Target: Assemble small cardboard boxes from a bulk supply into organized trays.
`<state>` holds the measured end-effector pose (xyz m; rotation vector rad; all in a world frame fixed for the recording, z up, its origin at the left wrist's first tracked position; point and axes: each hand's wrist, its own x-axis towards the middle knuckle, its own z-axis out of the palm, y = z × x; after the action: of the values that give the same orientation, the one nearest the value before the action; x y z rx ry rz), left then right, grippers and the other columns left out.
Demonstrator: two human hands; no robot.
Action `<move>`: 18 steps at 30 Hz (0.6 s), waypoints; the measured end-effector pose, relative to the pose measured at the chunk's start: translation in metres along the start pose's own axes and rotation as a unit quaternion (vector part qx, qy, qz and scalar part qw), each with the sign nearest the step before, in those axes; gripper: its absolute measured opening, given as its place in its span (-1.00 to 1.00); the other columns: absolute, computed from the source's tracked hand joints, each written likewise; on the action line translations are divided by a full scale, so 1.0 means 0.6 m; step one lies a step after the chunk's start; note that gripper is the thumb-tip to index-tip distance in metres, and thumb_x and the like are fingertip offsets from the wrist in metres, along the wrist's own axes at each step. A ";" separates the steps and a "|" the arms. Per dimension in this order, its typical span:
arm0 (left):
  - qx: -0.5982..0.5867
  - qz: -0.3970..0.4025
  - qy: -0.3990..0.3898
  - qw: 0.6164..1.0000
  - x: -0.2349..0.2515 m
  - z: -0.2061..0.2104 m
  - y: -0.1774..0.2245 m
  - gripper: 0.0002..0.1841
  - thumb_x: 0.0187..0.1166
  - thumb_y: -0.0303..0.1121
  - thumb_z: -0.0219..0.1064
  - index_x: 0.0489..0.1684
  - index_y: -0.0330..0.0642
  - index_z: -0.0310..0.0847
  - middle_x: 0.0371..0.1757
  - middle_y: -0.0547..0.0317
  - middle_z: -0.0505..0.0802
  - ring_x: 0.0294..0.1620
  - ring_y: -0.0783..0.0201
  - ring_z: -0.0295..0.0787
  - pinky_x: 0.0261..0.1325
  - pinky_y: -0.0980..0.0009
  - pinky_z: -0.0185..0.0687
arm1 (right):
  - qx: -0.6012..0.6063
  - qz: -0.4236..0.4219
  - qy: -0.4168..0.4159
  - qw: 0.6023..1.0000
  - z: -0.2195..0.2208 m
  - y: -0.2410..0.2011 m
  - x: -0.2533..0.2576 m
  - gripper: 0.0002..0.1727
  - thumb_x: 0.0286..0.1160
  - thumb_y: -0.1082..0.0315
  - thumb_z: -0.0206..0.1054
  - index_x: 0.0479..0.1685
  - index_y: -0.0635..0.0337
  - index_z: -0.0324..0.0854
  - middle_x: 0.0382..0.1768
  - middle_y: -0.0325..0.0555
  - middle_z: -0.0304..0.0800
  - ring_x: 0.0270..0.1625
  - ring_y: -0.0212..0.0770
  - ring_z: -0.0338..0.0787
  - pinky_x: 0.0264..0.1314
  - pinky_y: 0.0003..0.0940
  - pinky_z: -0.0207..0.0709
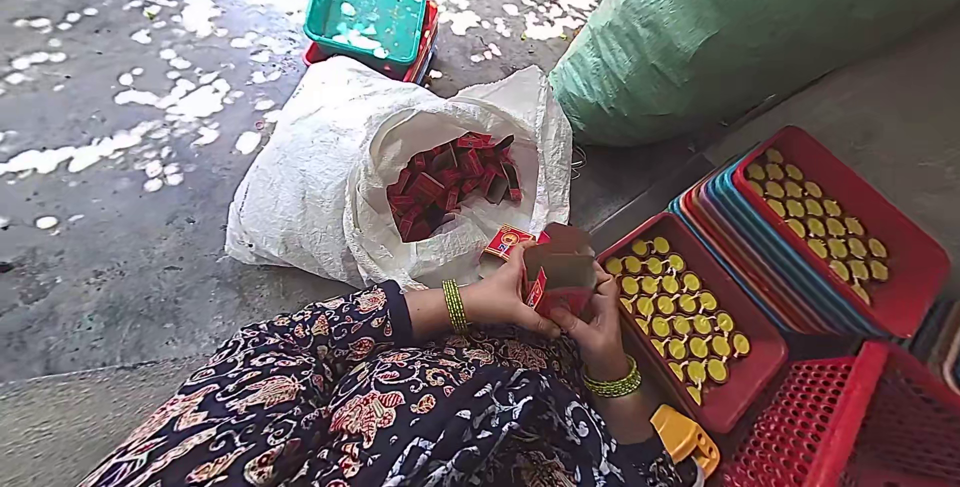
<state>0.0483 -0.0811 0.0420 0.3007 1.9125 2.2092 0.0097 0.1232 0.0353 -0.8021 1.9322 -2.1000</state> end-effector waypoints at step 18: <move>-0.137 0.091 0.335 0.928 -0.007 -0.165 0.056 0.15 -0.09 -0.63 0.65 0.67 -0.09 -0.08 0.34 -0.09 0.72 0.30 0.03 0.78 0.27 0.05 0.81 | -0.379 -0.020 -0.295 0.877 0.048 0.019 0.168 0.02 -0.01 0.66 0.34 0.76 0.06 0.18 0.84 -0.17 0.18 0.89 0.02 0.07 0.75 0.23 0.25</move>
<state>0.0234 -0.1806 0.0610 -0.3940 1.8594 2.9341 -0.0633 0.0488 0.0513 -1.4102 2.3095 -0.8446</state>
